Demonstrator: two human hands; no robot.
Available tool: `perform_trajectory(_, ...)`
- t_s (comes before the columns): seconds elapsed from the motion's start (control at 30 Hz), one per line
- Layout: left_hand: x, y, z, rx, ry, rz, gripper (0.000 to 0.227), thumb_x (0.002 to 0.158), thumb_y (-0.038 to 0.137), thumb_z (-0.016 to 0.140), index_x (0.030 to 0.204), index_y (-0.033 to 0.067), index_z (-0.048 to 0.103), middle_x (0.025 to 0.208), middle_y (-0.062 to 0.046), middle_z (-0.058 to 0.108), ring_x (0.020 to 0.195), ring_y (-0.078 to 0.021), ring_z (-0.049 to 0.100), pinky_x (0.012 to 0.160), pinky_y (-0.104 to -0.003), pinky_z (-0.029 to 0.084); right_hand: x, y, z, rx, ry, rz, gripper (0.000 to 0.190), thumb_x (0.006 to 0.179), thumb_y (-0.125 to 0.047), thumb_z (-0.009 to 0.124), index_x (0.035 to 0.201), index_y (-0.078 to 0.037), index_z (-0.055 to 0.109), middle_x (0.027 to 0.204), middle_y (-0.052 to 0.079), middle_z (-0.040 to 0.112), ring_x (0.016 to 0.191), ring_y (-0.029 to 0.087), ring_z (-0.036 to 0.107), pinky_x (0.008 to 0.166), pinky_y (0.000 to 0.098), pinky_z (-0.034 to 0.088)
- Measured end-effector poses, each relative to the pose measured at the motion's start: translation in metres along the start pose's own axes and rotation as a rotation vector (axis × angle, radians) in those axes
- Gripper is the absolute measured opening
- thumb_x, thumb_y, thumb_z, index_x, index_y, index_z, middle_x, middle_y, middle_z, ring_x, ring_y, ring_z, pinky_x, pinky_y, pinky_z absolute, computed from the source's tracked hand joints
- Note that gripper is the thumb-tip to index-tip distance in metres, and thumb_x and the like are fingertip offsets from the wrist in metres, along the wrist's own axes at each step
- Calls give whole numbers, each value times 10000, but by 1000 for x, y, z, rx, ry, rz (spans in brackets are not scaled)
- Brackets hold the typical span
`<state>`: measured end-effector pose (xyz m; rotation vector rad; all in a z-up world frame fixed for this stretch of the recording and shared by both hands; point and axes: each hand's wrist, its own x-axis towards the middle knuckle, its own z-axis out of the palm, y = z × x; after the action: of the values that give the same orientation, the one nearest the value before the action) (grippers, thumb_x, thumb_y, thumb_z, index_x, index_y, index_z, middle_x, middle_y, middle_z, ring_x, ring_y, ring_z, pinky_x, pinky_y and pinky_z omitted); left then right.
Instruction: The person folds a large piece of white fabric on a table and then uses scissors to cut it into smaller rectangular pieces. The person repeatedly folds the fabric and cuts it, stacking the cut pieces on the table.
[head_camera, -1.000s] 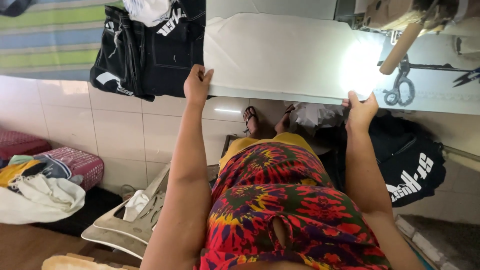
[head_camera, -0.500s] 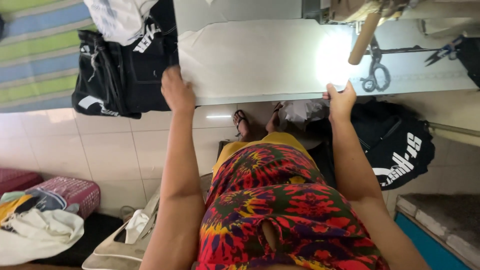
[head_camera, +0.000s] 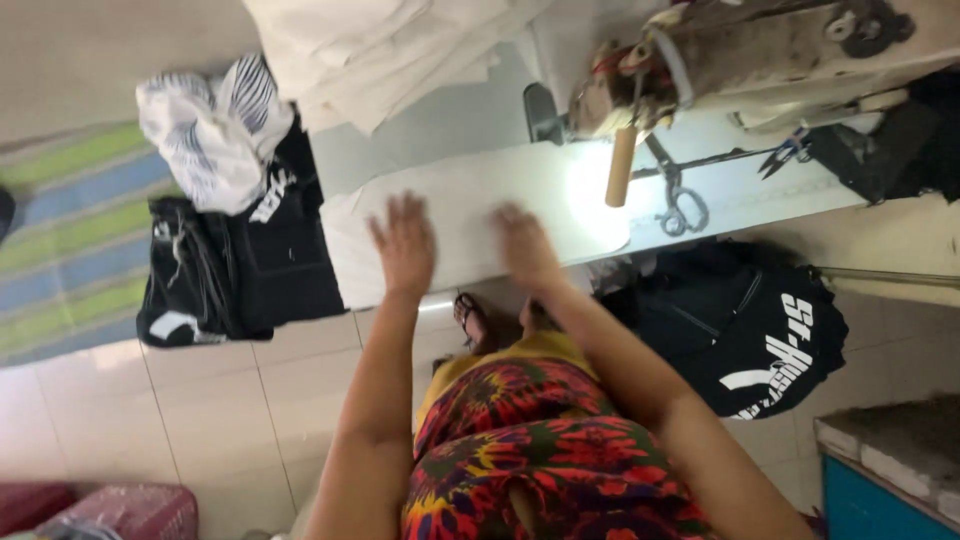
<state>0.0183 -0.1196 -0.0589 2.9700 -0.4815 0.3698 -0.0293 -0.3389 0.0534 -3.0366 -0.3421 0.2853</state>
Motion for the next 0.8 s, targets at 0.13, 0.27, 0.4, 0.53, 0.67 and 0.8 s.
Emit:
perform_trajectory(0.13, 15, -20, -52, -87, -341, -154, 560, 1030, 298, 514, 1579, 210, 455, 1646, -99, 389, 1517, -509, 211, 1113, -820, 127, 14, 61, 47, 632, 958, -488, 172, 869, 18, 784, 1028, -14, 727, 1283, 238, 707, 1093, 431, 710, 860, 471, 560)
perform_trajectory(0.27, 22, -73, -35, 81, -280, -644, 450, 1107, 319, 426, 1550, 251, 458, 1676, -74, 290, 1493, -387, 244, 1076, -656, 237, -17, 138, 30, 357, 41, 425, 581, 1073, -432, 417, 1609, -214, 368, 1683, 24, 327, 1548, 253, 246, 1233, 545, 154)
perform_trajectory(0.4, 90, -40, 40, -50, -28, -287, 448, 1001, 95, 545, 1446, 95, 591, 1484, -172, 545, 1428, -372, 428, 1117, -571, 291, -31, 176, 88, -30, 459, 330, 662, 893, -227, 641, 1528, -125, 485, 1661, 89, 395, 1551, 338, 303, 1230, 610, 201)
perform_trajectory(0.53, 210, 81, 125, -95, -5, 205, 365, 1011, 127, 539, 1356, 75, 645, 1319, -180, 674, 1266, -341, 623, 1069, -515, 443, -23, 179, 92, 103, 317, 424, 614, 904, -268, 613, 1499, -178, 491, 1681, 54, 347, 1572, 321, 249, 1251, 623, 159)
perform_trajectory(0.67, 287, 158, 124, -276, -250, -98, 391, 1003, 328, 585, 1313, 114, 483, 1239, -109, 551, 1098, -321, 661, 907, -485, 537, -27, 180, 99, 78, 277, 476, 543, 981, -439, 514, 1481, -231, 485, 1686, -16, 334, 1588, 264, 221, 1273, 578, 137)
perform_trajectory(0.8, 311, 163, 135, -412, -375, -270, 267, 1060, 286, 473, 1275, 132, 510, 1126, -70, 616, 1036, -318, 713, 841, -481, 578, -27, 179, 98, 74, 278, 486, 538, 1010, -526, 454, 1463, -239, 497, 1680, -24, 341, 1588, 250, 225, 1281, 566, 137)
